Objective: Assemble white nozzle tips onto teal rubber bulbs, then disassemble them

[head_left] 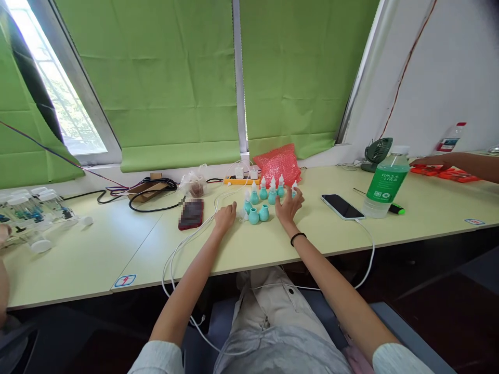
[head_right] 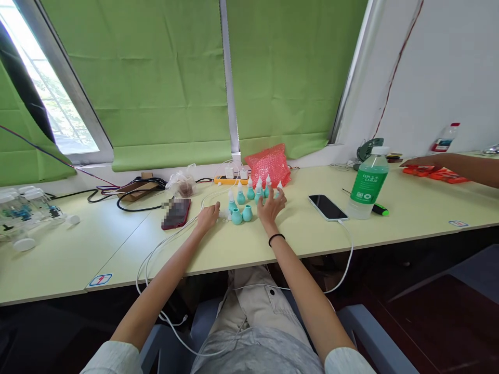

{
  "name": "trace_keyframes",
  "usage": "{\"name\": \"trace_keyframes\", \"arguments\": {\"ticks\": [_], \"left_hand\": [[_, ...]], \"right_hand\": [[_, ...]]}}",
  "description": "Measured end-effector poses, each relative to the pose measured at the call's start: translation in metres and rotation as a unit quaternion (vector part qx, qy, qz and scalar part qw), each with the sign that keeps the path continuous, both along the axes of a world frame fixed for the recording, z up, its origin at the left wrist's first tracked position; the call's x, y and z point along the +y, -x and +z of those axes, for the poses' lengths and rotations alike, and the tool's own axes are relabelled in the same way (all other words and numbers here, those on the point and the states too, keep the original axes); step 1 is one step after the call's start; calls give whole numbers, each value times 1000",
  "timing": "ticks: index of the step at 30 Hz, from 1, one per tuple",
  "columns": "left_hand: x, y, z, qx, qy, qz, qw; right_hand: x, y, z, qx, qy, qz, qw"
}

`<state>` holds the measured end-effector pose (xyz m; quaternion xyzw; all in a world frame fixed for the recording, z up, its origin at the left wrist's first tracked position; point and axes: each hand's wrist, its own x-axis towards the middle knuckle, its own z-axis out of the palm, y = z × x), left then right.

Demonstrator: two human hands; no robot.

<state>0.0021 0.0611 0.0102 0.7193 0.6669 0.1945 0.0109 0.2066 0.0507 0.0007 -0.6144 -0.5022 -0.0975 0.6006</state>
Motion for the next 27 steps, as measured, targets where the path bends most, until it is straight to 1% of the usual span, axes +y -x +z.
{"name": "trace_keyframes", "arguments": {"ticks": [2,3,6,9,13,16,18,21,23,24,25,27], "left_hand": [[1,0,-1,-5,-6,-5,1000],[1,0,-2,-7,-10,-7,1000],[1,0,-2,-14,-18,-8,1000],[1,0,-1,-22,-27,-11,999],[-2,-1,1,-43,-43,-23,998],[-4,-2,3,-72,-64,-24,995],[-5,-3,5,-99,-86,-21,991],[-7,-4,8,-150,-126,-19,980],[-9,-4,10,-190,-150,-21,970],[-11,-4,11,-211,-160,-25,964],[-12,-4,13,-234,-168,-31,957],[-13,-3,15,-284,-176,-48,941]], "right_hand": [[4,-9,-1,3,27,-60,998],[6,-13,-3,4,48,-77,996],[15,-24,-10,22,116,-80,990],[23,-32,-18,32,141,-62,988],[27,-34,-21,34,122,-50,991],[21,-31,-13,30,75,-58,995],[14,-27,-4,8,30,-49,998],[2,-14,5,-59,-45,9,997],[-7,-1,7,-124,-75,64,987],[-11,7,7,-169,-86,99,977],[-15,15,5,-247,-100,150,952],[-23,32,2,-341,-110,222,907]]}}
